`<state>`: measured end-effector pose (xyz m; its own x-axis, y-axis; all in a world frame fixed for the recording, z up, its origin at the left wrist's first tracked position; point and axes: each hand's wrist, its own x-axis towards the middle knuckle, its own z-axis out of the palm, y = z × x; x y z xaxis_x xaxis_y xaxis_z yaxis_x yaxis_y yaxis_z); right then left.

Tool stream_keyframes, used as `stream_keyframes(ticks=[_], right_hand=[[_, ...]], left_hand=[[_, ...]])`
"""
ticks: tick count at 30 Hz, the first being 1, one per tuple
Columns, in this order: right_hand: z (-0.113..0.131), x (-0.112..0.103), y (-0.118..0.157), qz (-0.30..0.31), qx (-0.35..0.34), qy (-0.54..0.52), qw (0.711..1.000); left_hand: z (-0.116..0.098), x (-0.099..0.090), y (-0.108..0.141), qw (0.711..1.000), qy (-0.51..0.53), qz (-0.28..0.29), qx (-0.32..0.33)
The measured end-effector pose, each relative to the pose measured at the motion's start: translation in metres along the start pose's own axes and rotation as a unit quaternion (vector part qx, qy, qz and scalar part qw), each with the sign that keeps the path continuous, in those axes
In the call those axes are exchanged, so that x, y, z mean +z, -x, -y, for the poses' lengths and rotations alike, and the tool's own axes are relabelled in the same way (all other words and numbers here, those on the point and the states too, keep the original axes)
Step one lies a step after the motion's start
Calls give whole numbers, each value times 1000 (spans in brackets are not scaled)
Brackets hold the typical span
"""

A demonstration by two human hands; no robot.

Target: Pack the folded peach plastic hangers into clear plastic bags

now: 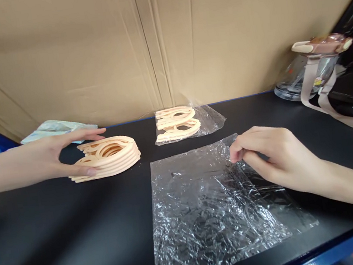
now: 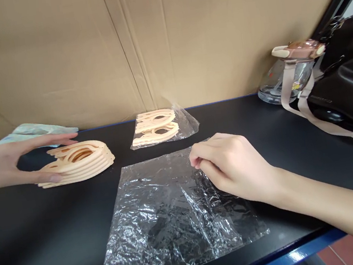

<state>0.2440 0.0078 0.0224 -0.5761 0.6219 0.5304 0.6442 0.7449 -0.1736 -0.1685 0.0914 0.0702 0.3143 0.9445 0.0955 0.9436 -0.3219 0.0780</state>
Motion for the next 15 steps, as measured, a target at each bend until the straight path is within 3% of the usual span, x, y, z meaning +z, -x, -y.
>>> stream_keyframes(ticks=[11, 15], right_hand=[[2, 4, 0, 2, -6, -31, 1000], [4, 4, 0, -32, 13, -38, 999]], left_hand=[[-18, -10, 2, 997, 44, -39, -39], [-54, -6, 9, 991, 69, -114, -16]])
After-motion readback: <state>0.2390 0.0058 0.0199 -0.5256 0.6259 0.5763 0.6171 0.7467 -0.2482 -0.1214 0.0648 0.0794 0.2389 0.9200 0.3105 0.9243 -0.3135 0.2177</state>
